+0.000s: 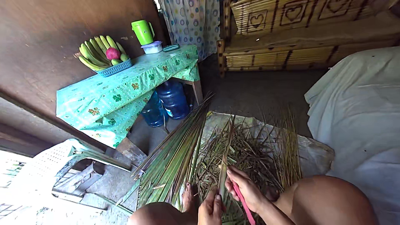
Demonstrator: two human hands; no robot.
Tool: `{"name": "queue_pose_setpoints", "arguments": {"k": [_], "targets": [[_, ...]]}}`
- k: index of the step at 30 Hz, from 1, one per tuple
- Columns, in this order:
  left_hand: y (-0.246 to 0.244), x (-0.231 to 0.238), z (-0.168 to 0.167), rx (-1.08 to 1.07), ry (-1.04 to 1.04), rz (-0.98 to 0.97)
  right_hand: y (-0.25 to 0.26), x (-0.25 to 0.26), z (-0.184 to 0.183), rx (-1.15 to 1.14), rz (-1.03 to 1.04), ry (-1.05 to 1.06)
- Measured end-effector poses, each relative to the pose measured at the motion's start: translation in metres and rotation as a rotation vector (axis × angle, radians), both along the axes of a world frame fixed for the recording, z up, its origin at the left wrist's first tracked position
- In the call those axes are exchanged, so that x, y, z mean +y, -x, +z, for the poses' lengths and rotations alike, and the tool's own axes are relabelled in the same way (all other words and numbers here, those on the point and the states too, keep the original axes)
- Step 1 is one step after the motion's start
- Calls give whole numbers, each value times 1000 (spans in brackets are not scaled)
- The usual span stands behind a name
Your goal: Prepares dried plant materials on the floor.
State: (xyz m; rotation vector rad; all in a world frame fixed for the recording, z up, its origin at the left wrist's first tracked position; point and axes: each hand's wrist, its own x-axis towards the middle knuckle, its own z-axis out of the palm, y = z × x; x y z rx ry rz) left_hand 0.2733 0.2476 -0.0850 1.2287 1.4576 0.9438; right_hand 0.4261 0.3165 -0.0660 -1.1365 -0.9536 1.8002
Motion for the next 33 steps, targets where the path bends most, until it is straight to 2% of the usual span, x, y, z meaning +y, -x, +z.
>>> {"name": "queue_pose_setpoints", "arguments": {"k": [4, 9, 13, 17, 20, 24, 28, 33], "targets": [[-3, 10, 3, -80, 85, -64, -5, -5, -12, -9, 48, -23], [-12, 32, 2, -123, 109, -42, -9, -3, -23, -161, 45, -137], [-15, 33, -6, -236, 178, -13, -25, 5, -40, -436, 178, -318], [-12, 32, -9, -300, 293, 13, -27, 7, -54, -593, 246, -320], [-12, 35, -22, -305, 390, 33, -21, 12, -70, -662, 291, -258], [-10, 33, -51, -306, 550, 57, -13, 12, -114, -524, 214, -121], [-9, 28, -74, -271, 691, 73, -6, 12, -145, -492, 180, 46], [-2, 21, -89, -254, 768, 76, 1, 13, -159, -456, 171, 214]]}}
